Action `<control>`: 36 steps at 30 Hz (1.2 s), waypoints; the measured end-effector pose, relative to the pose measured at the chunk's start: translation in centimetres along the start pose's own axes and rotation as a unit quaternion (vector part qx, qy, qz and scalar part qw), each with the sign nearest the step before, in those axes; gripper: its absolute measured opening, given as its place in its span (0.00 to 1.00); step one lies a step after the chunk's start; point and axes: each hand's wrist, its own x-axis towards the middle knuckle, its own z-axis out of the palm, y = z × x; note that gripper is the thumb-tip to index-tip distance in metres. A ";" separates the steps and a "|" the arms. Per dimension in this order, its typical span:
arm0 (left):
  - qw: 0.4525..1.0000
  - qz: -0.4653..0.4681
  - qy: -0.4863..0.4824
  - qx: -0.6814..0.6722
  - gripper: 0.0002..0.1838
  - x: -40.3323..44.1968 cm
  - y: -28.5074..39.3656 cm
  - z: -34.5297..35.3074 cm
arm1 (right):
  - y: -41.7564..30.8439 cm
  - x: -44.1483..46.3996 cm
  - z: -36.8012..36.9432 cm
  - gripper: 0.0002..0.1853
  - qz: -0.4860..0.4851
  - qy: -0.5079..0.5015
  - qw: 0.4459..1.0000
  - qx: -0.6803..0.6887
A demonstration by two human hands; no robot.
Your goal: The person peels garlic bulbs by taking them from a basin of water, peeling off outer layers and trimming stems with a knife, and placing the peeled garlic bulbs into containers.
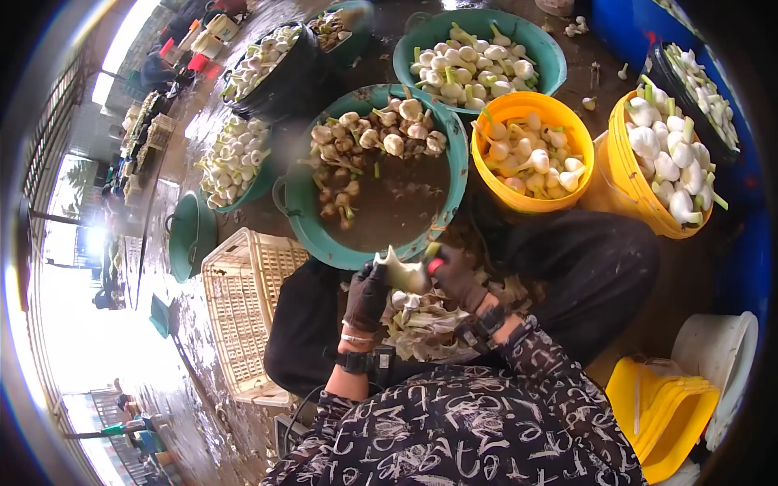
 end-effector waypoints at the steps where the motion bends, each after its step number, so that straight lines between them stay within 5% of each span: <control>1: 1.000 -0.013 0.003 0.005 0.14 -0.7 1.0 0.8 | 0.7 0.1 -0.3 0.08 0.111 0.039 0.978 0.171; 2: 1.000 -0.015 0.001 0.003 0.14 -1.0 1.2 1.1 | 1.5 0.3 -0.4 0.08 0.216 0.077 0.914 0.335; 4: 0.998 0.002 -0.053 -0.026 0.11 -2.1 1.4 1.3 | 3.9 0.6 0.0 0.09 0.215 0.105 0.907 0.346; 6: 0.999 -0.018 -0.043 -0.020 0.11 -3.2 2.5 1.3 | 6.7 0.9 -0.6 0.12 0.316 0.119 0.797 0.500; 9: 0.995 -0.063 -0.061 -0.057 0.09 -4.5 3.2 0.0 | 4.5 1.1 -1.1 0.15 0.291 0.058 0.763 0.574; 10: 0.998 0.020 -0.045 -0.041 0.09 -5.1 3.6 0.8 | 4.9 0.9 -1.2 0.15 0.279 0.016 0.732 0.622; 13: 0.976 0.115 -0.164 -0.090 0.13 -5.6 6.0 1.3 | 5.1 0.8 -1.3 0.15 0.244 0.010 0.726 0.644; 18: 0.959 0.111 -0.140 -0.221 0.13 -6.0 6.4 -0.4 | 8.7 0.6 -1.0 0.17 0.197 0.012 0.731 0.653; 20: 0.832 0.139 -0.182 -0.505 0.12 -5.9 7.2 0.3 | 7.2 0.1 -2.1 0.19 0.201 -0.027 0.602 0.772; 21: 0.854 0.103 -0.202 -0.469 0.17 -6.0 7.3 -0.9 | 6.6 0.5 -2.3 0.19 0.231 0.011 0.602 0.764; 22: 0.958 0.098 -0.118 -0.242 0.16 -6.4 5.1 -3.8 | 6.2 0.7 -2.3 0.20 0.262 0.048 0.601 0.754; 23: 0.985 0.088 -0.149 -0.030 0.17 -5.6 7.0 -2.3 | 4.8 0.7 -2.2 0.20 0.265 0.046 0.600 0.753; 24: 0.965 0.072 -0.173 0.184 0.21 -4.2 9.1 -0.4 | 3.3 0.8 -1.9 0.20 0.157 0.031 0.800 0.578; 26: 0.956 -0.020 -0.125 0.266 0.22 -0.8 3.9 -0.3 | 2.6 1.0 -1.4 0.20 0.034 0.010 0.933 0.358; 27: 0.982 -0.117 -0.092 0.118 0.21 -0.3 2.2 0.6 | 2.9 1.1 -1.2 0.20 0.030 -0.005 0.934 0.355; 28: 0.975 -0.210 -0.058 -0.035 0.20 0.1 0.7 1.5 | 2.3 0.9 -1.3 0.18 -0.021 -0.001 0.981 0.191; 29: 0.983 -0.003 -0.103 0.150 0.18 0.4 -0.5 2.0 | 1.6 0.6 -1.4 0.17 -0.068 0.020 0.997 0.022; 30: 0.915 0.205 -0.140 0.319 0.17 0.4 -1.9 2.6 | 4.3 1.0 -0.9 0.15 0.020 0.028 0.981 0.192; 32: 0.997 0.019 -0.049 0.062 0.15 -0.1 -1.8 4.6 | 6.5 1.3 -0.5 0.13 0.142 0.090 0.882 0.440; 34: 0.994 -0.110 0.003 -0.005 0.12 -0.7 -0.3 4.8 | 7.3 1.1 -0.8 0.12 0.125 0.103 0.897 0.412; 36: 0.995 -0.101 -0.024 -0.008 0.09 -1.8 0.9 4.6 | 8.1 1.1 -0.6 0.11 0.105 0.116 0.909 0.387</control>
